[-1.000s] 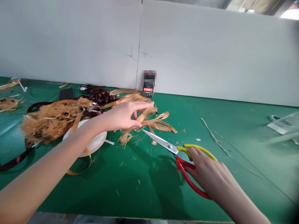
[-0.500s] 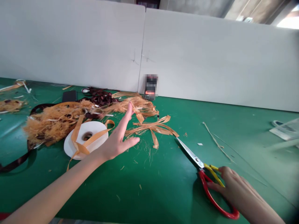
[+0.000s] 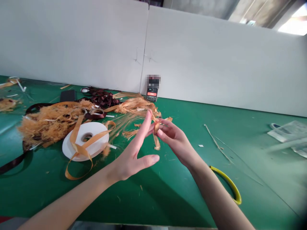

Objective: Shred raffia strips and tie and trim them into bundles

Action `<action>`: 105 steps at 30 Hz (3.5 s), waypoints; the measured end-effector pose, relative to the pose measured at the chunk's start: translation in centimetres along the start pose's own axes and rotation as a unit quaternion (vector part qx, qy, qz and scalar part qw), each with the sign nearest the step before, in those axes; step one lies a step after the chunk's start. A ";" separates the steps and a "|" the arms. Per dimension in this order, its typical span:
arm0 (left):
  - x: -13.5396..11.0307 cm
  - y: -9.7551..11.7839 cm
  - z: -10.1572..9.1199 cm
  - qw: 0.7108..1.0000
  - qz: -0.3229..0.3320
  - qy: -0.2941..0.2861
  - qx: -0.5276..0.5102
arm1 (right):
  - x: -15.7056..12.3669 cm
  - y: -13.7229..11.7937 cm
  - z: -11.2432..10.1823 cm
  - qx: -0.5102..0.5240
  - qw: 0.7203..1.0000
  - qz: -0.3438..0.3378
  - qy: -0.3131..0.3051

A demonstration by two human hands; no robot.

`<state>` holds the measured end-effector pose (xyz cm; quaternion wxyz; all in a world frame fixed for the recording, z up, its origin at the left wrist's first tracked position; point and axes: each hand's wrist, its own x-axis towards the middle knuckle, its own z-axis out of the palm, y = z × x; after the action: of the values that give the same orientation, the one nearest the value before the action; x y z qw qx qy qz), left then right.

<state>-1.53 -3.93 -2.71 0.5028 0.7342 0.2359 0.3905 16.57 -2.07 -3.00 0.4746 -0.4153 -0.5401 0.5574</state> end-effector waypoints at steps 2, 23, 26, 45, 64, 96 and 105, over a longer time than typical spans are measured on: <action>0.0 0.0 0.1 1.000 0.004 0.006 -0.002 | 0.4 -0.4 0.0 0.036 0.999 0.005 0.010; 4.5 -0.2 -2.6 0.990 -0.137 0.009 -0.022 | 1.2 -5.9 -1.1 -0.147 0.983 0.097 -0.059; 4.8 -0.8 -2.9 0.984 -0.167 0.034 -0.051 | 1.3 -6.1 -1.4 -0.154 0.981 0.108 -0.047; 2.5 -3.5 -10.9 0.955 -0.278 -0.068 -0.081 | 0.7 -7.2 -7.3 -0.252 0.964 0.083 0.031; 2.2 -4.5 -13.7 0.917 -0.364 -0.023 0.163 | 0.2 -8.0 -9.5 -0.304 0.948 0.072 0.060; 4.1 -2.7 -8.0 0.951 -0.285 -0.118 0.018 | 0.9 -7.0 -7.0 -0.254 0.964 0.063 0.051; 3.1 -5.1 -12.6 0.930 -0.308 -0.135 0.150 | 0.7 -4.9 -8.6 -0.283 0.953 0.056 0.092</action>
<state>-9.68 7.28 -3.97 0.5093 0.7381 0.4363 0.0740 25.19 0.19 1.25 0.3534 -0.6117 -0.6055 0.3664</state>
